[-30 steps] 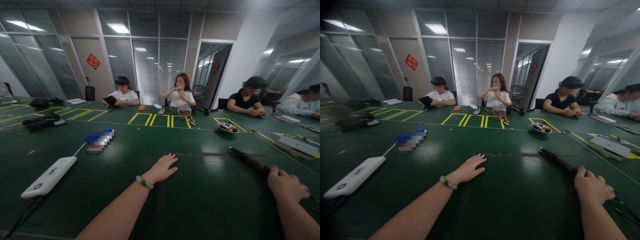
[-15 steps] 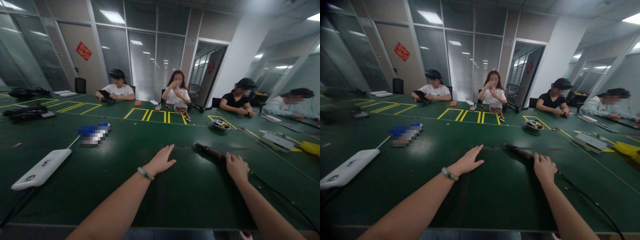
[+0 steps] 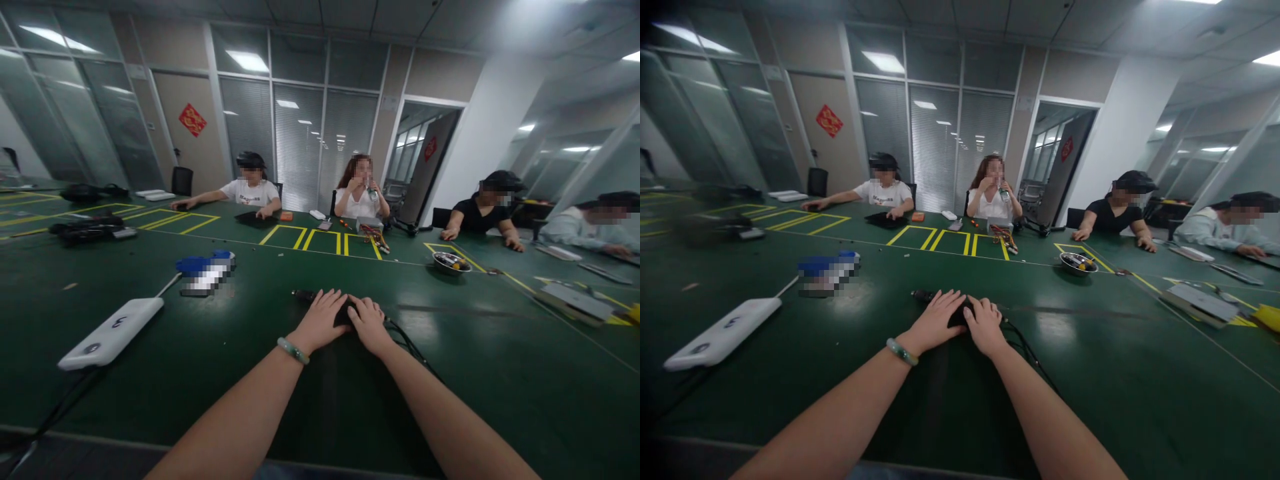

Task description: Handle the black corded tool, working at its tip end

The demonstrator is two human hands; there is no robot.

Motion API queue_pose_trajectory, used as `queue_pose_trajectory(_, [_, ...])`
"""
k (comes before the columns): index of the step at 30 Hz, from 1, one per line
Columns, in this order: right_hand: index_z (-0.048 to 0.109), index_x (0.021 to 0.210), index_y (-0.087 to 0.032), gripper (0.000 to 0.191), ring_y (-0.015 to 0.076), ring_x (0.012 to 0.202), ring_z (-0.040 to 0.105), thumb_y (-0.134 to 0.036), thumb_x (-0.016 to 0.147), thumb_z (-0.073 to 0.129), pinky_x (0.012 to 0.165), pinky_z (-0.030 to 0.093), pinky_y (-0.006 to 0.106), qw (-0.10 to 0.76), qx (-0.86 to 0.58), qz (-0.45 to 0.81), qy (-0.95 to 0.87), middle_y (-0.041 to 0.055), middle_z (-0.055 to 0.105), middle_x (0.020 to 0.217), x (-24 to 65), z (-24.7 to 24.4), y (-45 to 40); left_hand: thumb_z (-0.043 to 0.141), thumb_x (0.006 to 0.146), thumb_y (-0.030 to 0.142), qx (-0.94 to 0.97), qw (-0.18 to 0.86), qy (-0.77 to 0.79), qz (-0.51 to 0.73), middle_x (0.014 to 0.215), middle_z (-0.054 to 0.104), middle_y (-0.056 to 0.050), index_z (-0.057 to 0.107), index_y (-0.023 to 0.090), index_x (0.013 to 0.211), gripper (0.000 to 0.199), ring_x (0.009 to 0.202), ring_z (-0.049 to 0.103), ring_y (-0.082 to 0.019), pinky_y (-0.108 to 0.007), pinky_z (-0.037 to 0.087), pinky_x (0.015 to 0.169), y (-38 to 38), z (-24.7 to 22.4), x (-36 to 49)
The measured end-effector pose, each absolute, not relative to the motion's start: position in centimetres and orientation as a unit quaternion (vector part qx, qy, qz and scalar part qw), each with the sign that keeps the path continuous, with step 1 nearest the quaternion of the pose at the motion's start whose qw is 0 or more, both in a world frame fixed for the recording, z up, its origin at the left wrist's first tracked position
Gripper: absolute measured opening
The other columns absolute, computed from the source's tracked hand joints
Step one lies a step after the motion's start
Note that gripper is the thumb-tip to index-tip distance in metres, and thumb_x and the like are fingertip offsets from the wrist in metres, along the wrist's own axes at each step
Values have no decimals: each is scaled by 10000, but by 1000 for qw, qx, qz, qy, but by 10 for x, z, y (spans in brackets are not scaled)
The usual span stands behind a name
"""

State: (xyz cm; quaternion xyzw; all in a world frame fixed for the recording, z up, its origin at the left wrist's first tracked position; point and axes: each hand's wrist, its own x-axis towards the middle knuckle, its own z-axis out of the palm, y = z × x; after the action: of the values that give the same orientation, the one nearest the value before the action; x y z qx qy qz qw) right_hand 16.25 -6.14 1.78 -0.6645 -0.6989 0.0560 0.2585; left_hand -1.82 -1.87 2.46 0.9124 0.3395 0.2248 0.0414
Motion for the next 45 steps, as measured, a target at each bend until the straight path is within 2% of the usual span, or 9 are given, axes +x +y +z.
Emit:
queue_pose_trajectory(4, [279,1500,-231,638,267,1287,390,-452,938,485,1063,331,430,237,-631,53,-737,104,337,1452,194,25,-72,559,883,536,900,47,355,247,1387,494,-60,436,282,1403,592,1307,408,-261,-457,250,1139,-19,28,-13])
queue_pose_trajectory(6, [335,1475,-205,709,298,1286,394,-404,858,620,1057,345,425,198,-637,22,-745,119,320,1468,213,33,-79,571,886,510,890,47,374,256,1270,543,-57,505,292,1338,506,1203,467,-263,-453,336,1068,-20,31,-9])
queue_pose_trajectory(9, [533,1299,-195,519,296,1174,484,-308,813,674,1001,388,411,152,-657,-19,-738,116,497,1284,232,46,-87,611,861,510,885,47,384,260,1177,546,-49,557,309,1269,459,1120,483,-265,-448,387,996,-22,33,-5])
queue_pose_trajectory(12, [620,1059,-199,274,258,1012,557,-297,811,680,893,432,373,124,-680,-27,-722,81,574,1079,235,55,-91,637,846,504,886,53,381,258,1165,535,-44,558,314,1258,461,1114,482,-260,-436,392,988,-22,33,-4])
queue_pose_trajectory(15, [637,951,-214,196,216,886,588,-367,830,666,774,443,328,83,-696,25,-713,50,584,1012,229,60,-96,643,855,472,888,58,374,261,1175,542,-41,554,297,1250,441,1123,493,-248,-422,377,1010,-21,34,-3])
queue_pose_trajectory(22, [676,979,-248,161,192,910,595,-326,840,653,770,412,293,60,-714,68,-694,27,613,1032,222,65,-105,657,854,458,896,56,357,259,1132,600,-27,564,302,1231,418,1088,522,-238,-416,369,993,-20,37,-1])
queue_pose_trajectory(31, [670,975,-266,153,162,863,585,-343,846,645,682,375,259,114,-709,103,-689,-4,642,980,230,62,-101,691,804,521,905,57,363,214,1111,619,-12,591,313,1200,459,1041,550,-227,-386,395,932,-15,41,-9])
queue_pose_trajectory(38, [648,980,-257,177,136,819,562,-333,824,683,652,351,246,144,-689,92,-704,-15,612,948,228,64,-101,723,779,499,916,51,345,200,1111,630,-21,610,292,1151,440,1030,572,-236,-389,419,909,-16,45,-19])
queue_pose_trajectory(45, [645,916,-250,122,149,821,552,-255,807,698,667,354,254,130,-718,47,-682,-3,588,980,230,60,-103,675,819,505,918,39,321,231,1305,554,-57,523,276,1311,563,1189,517,-255,-426,391,1027,-26,41,-11])
